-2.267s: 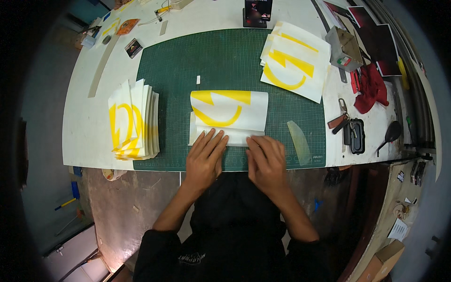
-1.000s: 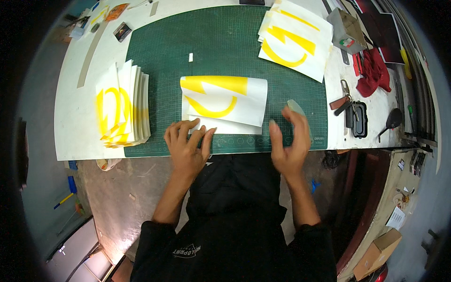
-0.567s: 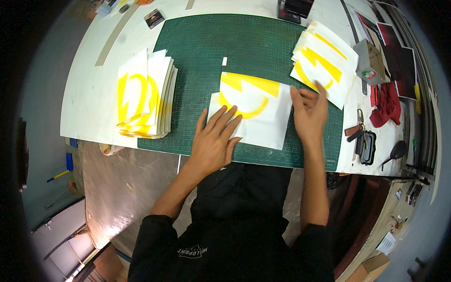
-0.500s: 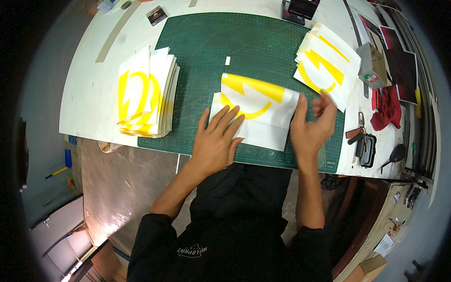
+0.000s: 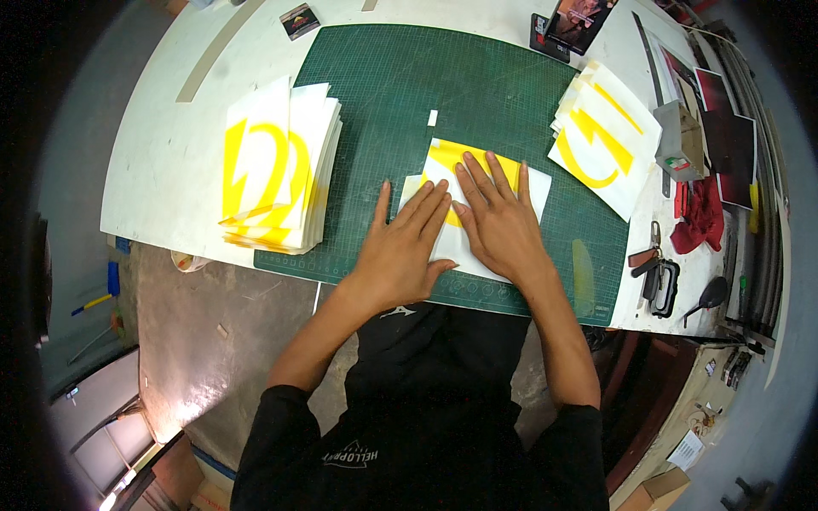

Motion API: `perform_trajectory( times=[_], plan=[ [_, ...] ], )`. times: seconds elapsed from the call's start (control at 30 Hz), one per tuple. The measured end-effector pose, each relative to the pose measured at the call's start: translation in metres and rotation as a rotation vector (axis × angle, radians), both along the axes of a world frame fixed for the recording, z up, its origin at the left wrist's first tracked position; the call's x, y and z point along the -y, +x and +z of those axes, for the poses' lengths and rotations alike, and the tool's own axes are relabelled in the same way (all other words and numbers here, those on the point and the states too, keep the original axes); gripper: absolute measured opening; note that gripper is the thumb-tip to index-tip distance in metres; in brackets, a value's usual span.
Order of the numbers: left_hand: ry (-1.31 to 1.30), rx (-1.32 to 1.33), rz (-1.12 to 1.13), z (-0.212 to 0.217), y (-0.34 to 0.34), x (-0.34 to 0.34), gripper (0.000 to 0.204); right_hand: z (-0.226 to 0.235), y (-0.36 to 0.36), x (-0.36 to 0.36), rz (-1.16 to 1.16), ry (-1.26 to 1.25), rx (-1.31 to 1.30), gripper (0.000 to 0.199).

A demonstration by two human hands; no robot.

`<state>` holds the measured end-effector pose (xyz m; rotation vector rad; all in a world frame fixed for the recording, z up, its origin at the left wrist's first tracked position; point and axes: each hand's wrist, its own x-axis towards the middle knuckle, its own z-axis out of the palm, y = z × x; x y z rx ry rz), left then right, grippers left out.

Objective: The person repeatedly applies a yellow graphic sticker to white sheets using a squeegee tool on a green cutting mat. They smooth the sticker, peel it back, and repeat the process on multiple sheets, stacking finished items to the right.

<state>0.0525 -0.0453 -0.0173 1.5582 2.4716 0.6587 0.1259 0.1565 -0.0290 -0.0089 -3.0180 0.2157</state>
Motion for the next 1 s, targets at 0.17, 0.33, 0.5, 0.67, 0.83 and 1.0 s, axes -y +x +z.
perform_trajectory(
  times=[0.17, 0.33, 0.5, 0.67, 0.83, 1.0],
  plan=[
    [-0.139, -0.018, -0.074, 0.009, -0.022, -0.011, 0.105, 0.013, 0.005, 0.012, -0.047, 0.038, -0.013, 0.058],
    [-0.176, 0.028, -0.087, 0.001, -0.023, -0.009, 0.11, 0.001, 0.013, 0.022, -0.058, 0.017, -0.011, 0.066],
    [-0.208, 0.037, -0.093, 0.005, -0.022, -0.012, 0.11, 0.004, 0.017, 0.023, -0.096, -0.066, -0.016, 0.068],
    [-0.285, 0.033, -0.099, 0.009, -0.023, -0.014, 0.114, -0.002, 0.016, 0.018, -0.136, -0.073, -0.027, 0.067],
    [-0.266, 0.027, -0.095, 0.005, -0.022, -0.013, 0.116, -0.002, 0.02, 0.018, -0.11, -0.075, -0.061, 0.065],
    [-0.238, 0.011, -0.086, 0.008, -0.025, -0.014, 0.116, -0.006, 0.011, 0.021, -0.13, -0.077, -0.086, 0.065]
  ],
)
